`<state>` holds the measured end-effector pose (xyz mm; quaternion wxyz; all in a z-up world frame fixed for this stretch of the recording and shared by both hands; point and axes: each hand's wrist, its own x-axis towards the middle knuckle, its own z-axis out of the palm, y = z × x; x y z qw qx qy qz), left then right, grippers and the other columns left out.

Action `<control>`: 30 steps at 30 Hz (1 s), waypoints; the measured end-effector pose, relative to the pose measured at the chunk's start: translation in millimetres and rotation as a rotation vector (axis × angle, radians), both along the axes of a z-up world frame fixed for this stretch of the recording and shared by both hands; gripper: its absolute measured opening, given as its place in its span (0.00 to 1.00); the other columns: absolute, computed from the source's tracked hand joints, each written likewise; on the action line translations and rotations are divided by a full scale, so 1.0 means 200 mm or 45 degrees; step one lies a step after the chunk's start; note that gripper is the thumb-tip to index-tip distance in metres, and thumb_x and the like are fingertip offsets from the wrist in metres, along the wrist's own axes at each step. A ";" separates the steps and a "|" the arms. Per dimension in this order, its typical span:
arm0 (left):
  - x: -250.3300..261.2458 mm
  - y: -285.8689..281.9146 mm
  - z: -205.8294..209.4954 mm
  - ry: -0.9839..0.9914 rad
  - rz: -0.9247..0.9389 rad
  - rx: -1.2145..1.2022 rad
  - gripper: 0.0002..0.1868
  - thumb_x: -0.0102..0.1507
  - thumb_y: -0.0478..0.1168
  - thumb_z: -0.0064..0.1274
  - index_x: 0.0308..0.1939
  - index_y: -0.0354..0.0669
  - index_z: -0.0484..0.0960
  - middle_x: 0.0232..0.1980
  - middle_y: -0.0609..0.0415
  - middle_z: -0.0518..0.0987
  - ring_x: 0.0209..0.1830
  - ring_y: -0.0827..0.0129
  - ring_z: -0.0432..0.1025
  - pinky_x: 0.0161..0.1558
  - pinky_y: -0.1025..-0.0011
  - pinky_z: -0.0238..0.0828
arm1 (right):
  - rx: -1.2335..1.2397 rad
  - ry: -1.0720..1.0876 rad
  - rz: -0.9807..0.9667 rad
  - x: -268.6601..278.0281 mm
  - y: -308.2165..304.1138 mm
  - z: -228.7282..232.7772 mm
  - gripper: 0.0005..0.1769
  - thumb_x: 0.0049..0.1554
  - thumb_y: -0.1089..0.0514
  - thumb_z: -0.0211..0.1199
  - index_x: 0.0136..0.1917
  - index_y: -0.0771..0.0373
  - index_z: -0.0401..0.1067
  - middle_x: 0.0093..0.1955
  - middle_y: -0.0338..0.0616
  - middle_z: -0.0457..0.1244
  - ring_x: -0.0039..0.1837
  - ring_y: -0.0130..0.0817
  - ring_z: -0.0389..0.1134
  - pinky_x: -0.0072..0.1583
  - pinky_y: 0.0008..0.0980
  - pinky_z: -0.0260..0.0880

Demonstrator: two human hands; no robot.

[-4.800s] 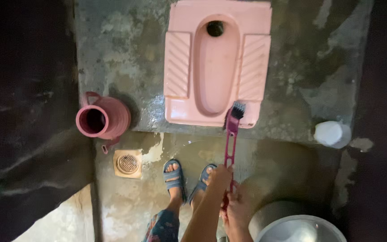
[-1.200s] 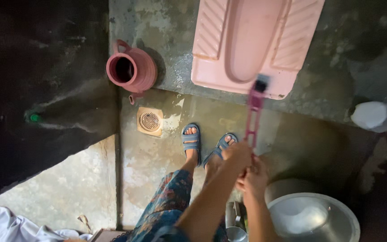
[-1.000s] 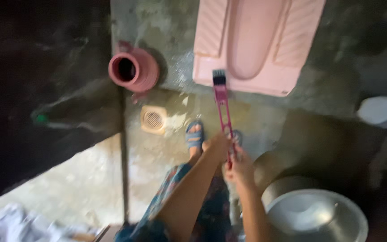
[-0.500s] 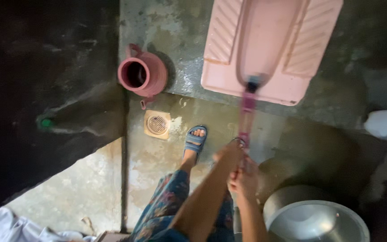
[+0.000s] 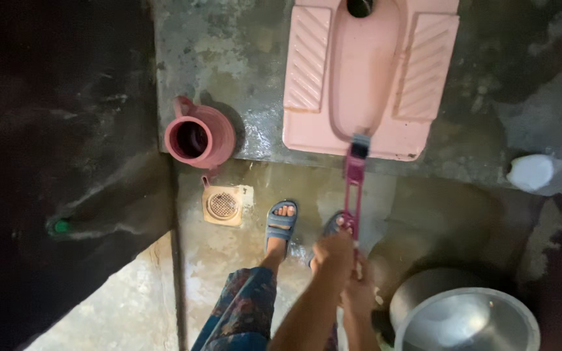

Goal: The person scrubs a pink squat toilet with a long-handled brush, repeatedly brushing the basin and surrounding floor area. A pink watering can and a metal cup are visible nearby.

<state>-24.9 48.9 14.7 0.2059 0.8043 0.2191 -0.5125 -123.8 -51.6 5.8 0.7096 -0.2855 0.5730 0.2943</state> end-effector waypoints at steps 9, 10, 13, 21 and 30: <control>-0.05 0.70 0.15 0.065 0.335 0.231 0.25 0.64 0.64 0.54 0.53 0.53 0.84 0.51 0.47 0.84 0.53 0.55 0.80 0.51 0.55 0.75 | -0.185 -0.320 0.791 0.20 0.60 0.36 0.24 0.58 0.63 0.51 0.64 0.50 0.74 0.33 0.41 0.61 0.27 0.33 0.58 0.26 0.33 0.54; -0.04 0.76 0.15 0.084 0.367 0.264 0.25 0.64 0.65 0.54 0.53 0.53 0.84 0.51 0.47 0.84 0.53 0.55 0.80 0.51 0.55 0.75 | -0.266 -0.373 0.951 0.25 0.67 0.44 0.27 0.56 0.67 0.51 0.64 0.49 0.76 0.30 0.42 0.59 0.24 0.32 0.56 0.24 0.32 0.51; -0.07 0.76 0.13 0.121 0.336 0.310 0.25 0.63 0.65 0.55 0.51 0.53 0.86 0.51 0.47 0.84 0.54 0.55 0.80 0.51 0.56 0.76 | -0.296 -0.249 0.934 0.27 0.71 0.58 0.16 0.67 0.54 0.51 0.63 0.50 0.76 0.25 0.38 0.54 0.21 0.28 0.48 0.22 0.29 0.46; -0.01 0.15 -0.03 -0.113 -0.164 0.041 0.17 0.67 0.43 0.42 0.48 0.46 0.86 0.51 0.44 0.84 0.53 0.50 0.79 0.49 0.49 0.77 | -0.533 -0.221 0.589 0.09 0.34 0.30 0.30 0.59 0.64 0.52 0.74 0.47 0.64 0.36 0.38 0.64 0.25 0.26 0.57 0.24 0.30 0.53; -0.01 0.67 0.23 -0.039 0.330 0.220 0.21 0.71 0.55 0.41 0.58 0.46 0.76 0.52 0.39 0.82 0.53 0.44 0.78 0.52 0.50 0.74 | -0.066 -0.106 0.639 0.03 0.56 0.18 0.23 0.66 0.47 0.51 0.68 0.59 0.69 0.28 0.43 0.61 0.21 0.29 0.54 0.23 0.32 0.49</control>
